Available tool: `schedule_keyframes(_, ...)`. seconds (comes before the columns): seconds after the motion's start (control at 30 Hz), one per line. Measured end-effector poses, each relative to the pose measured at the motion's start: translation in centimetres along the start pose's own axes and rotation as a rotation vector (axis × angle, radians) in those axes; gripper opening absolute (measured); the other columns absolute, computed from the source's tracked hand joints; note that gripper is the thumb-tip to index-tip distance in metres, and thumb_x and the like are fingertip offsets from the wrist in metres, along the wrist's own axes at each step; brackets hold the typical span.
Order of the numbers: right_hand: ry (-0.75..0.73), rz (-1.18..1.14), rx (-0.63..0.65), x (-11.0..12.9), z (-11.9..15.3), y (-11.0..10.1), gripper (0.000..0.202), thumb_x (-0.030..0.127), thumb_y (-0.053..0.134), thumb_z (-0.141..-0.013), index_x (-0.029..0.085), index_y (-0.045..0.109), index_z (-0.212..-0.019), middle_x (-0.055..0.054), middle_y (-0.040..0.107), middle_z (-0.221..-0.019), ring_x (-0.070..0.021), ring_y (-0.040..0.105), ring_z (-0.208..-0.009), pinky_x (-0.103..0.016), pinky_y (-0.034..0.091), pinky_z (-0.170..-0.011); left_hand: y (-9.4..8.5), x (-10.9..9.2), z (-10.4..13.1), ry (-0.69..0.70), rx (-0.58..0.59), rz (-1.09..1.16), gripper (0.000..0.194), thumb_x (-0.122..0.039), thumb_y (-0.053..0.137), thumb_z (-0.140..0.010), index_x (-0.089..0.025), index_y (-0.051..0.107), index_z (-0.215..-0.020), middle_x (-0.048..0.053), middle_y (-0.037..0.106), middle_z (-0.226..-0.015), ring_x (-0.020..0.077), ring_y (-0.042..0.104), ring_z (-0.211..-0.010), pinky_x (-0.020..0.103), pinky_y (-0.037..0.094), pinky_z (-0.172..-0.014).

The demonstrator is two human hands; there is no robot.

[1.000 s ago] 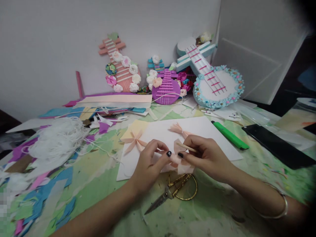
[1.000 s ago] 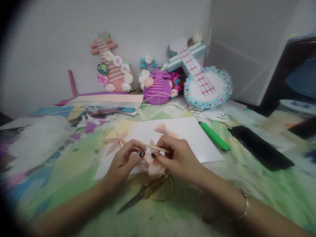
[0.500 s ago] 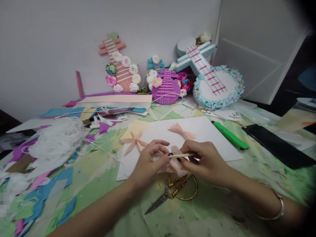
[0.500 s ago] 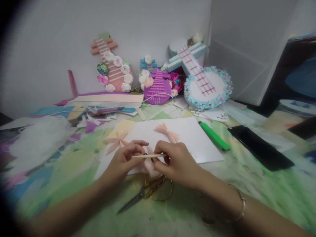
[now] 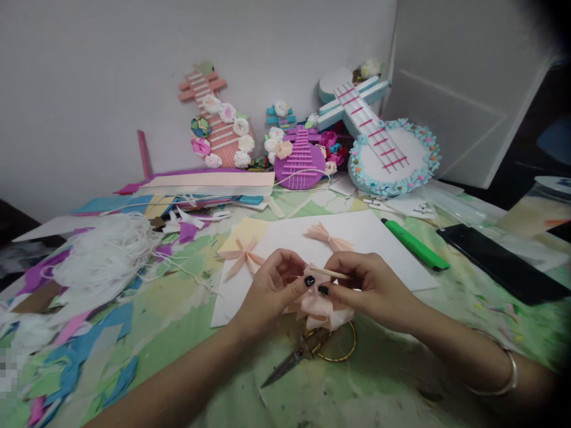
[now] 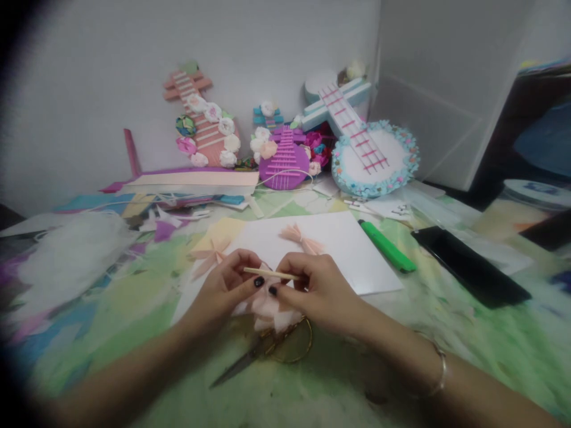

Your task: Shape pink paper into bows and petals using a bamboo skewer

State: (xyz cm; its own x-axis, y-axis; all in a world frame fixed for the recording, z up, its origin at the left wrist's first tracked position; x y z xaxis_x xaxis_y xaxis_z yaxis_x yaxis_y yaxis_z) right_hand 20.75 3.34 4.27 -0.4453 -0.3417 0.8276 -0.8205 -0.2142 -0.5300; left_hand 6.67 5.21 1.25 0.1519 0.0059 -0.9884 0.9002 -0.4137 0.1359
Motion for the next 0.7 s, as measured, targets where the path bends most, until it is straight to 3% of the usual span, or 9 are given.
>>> schedule_keyframes(0.13, -0.078, 0.213, -0.026, 0.4, 0.1, -0.2, 0.015, 0.028, 0.056, -0.082, 0.016, 0.061, -0.076, 0.002, 0.055, -0.06, -0.0059, 0.043, -0.052, -0.018, 0.031, -0.05, 0.1, 0.1, 0.0, -0.064, 0.02, -0.022, 0.019, -0.026, 0.069, -0.072, -0.013, 0.057, -0.078, 0.002, 0.06, -0.075, 0.0118, 0.057, -0.072, 0.023, 0.044, -0.067)
schedule_keyframes(0.3, -0.307, 0.401, -0.104, 1.2, 0.3, -0.7, 0.025, 0.025, 0.045, -0.089, 0.02, 0.065, -0.103, -0.005, 0.068, -0.086, -0.0114, 0.058, -0.073, -0.022, 0.041, -0.064, 0.1, -0.2, 0.0, -0.086, -0.033, -0.027, 0.012, -0.021, 0.069, -0.068, -0.014, 0.062, -0.076, 0.002, 0.064, -0.074, 0.0121, 0.058, -0.07, 0.024, 0.046, -0.066)
schedule_keyframes(0.57, -0.393, 0.481, -0.188, 0.9, 0.5, -0.8, 0.022, 0.02, 0.049, -0.087, 0.019, 0.068, -0.097, -0.003, 0.068, -0.072, -0.0105, 0.057, -0.062, -0.021, 0.039, -0.057, 0.0, -0.2, 0.0, -0.086, -0.036, -0.046, 0.016, -0.022, 0.072, -0.065, -0.014, 0.06, -0.07, 0.0, 0.059, -0.066, 0.0096, 0.054, -0.06, 0.021, 0.045, -0.057)
schedule_keyframes(0.7, -0.426, 0.435, -0.192, 1.2, 0.6, -0.9, 0.022, 0.022, 0.049, -0.087, 0.02, 0.069, -0.097, -0.003, 0.068, -0.072, -0.0101, 0.056, -0.062, -0.021, 0.04, -0.058, -0.2, -0.5, -0.2, -0.047, -0.042, -0.081, 0.017, -0.018, 0.073, -0.064, -0.013, 0.057, -0.068, 0.0, 0.06, -0.07, 0.0101, 0.056, -0.067, 0.021, 0.046, -0.063)
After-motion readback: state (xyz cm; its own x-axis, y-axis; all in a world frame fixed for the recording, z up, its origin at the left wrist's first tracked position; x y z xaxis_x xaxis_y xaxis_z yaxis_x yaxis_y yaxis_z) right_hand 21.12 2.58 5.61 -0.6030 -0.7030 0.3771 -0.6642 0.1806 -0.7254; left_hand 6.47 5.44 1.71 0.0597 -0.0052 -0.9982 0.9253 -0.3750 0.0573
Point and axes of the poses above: each hand's wrist, its own z-axis away from the middle knuckle, its own y-axis out of the palm, x = y × z, the point moved 6 cm from there along -z, towards the middle knuckle
